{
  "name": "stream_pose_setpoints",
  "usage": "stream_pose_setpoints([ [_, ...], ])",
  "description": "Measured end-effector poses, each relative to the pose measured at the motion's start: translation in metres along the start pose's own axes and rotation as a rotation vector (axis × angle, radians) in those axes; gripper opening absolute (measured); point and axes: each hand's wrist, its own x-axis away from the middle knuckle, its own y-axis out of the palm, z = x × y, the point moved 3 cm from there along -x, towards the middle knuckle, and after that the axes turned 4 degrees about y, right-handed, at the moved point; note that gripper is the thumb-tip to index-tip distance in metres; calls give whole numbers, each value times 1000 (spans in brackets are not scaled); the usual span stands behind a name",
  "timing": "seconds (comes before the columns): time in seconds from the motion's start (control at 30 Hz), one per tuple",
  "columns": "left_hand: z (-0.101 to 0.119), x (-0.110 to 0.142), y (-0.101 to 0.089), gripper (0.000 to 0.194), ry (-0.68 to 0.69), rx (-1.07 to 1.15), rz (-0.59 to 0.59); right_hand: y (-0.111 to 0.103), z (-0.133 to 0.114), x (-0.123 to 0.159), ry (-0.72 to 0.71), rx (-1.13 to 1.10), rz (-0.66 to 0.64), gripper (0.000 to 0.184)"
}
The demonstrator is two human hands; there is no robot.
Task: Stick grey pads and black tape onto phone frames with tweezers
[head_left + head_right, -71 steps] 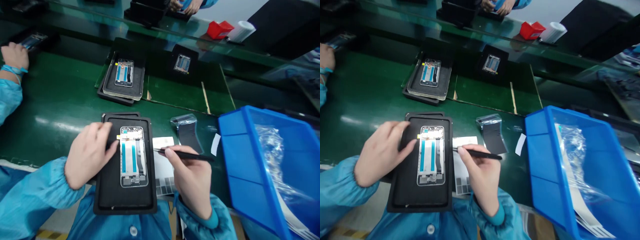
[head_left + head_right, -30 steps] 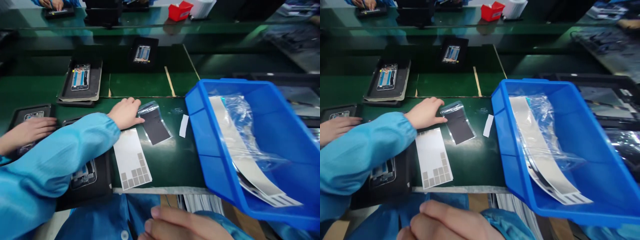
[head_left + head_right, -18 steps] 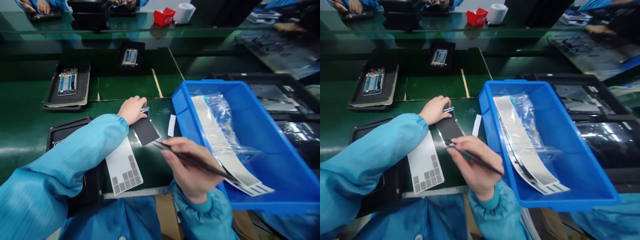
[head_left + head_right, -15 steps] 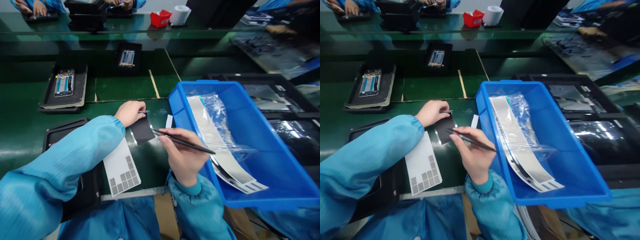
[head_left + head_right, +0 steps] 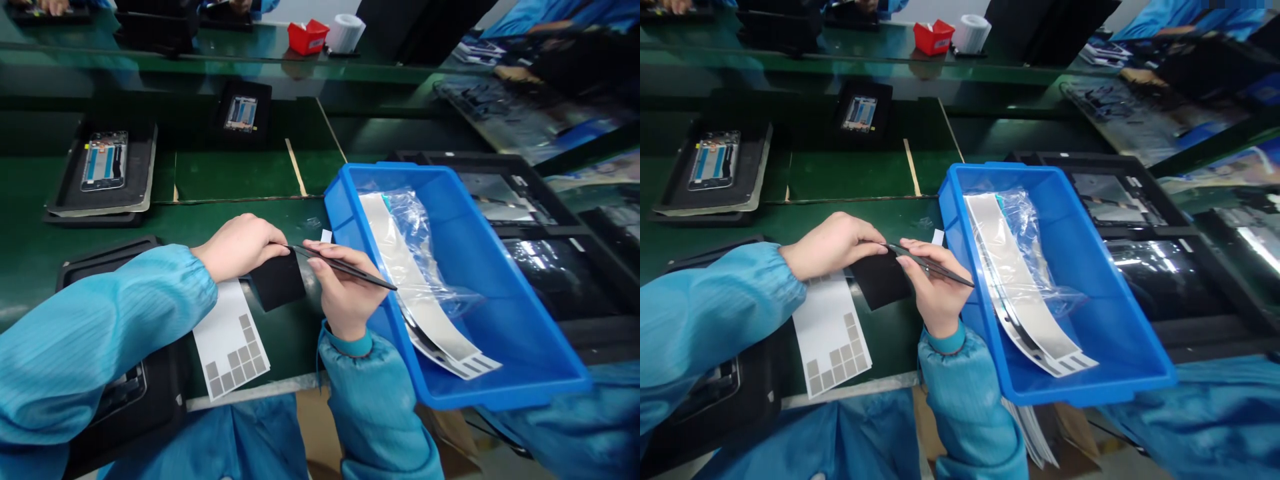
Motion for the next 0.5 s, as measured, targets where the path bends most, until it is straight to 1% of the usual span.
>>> stream_pose_setpoints([
  [0.1, 2, 1, 0, 21, 13, -7, -10, 0, 0, 0, 7, -2, -3, 14],
  [0.3, 1, 1, -1, 21, 39, -21, 23, 0, 0, 2, 2, -35, 21, 15],
  [0.5, 0, 1, 1, 21, 29, -29, -2, 0, -1, 3, 3, 1, 47, 14],
])
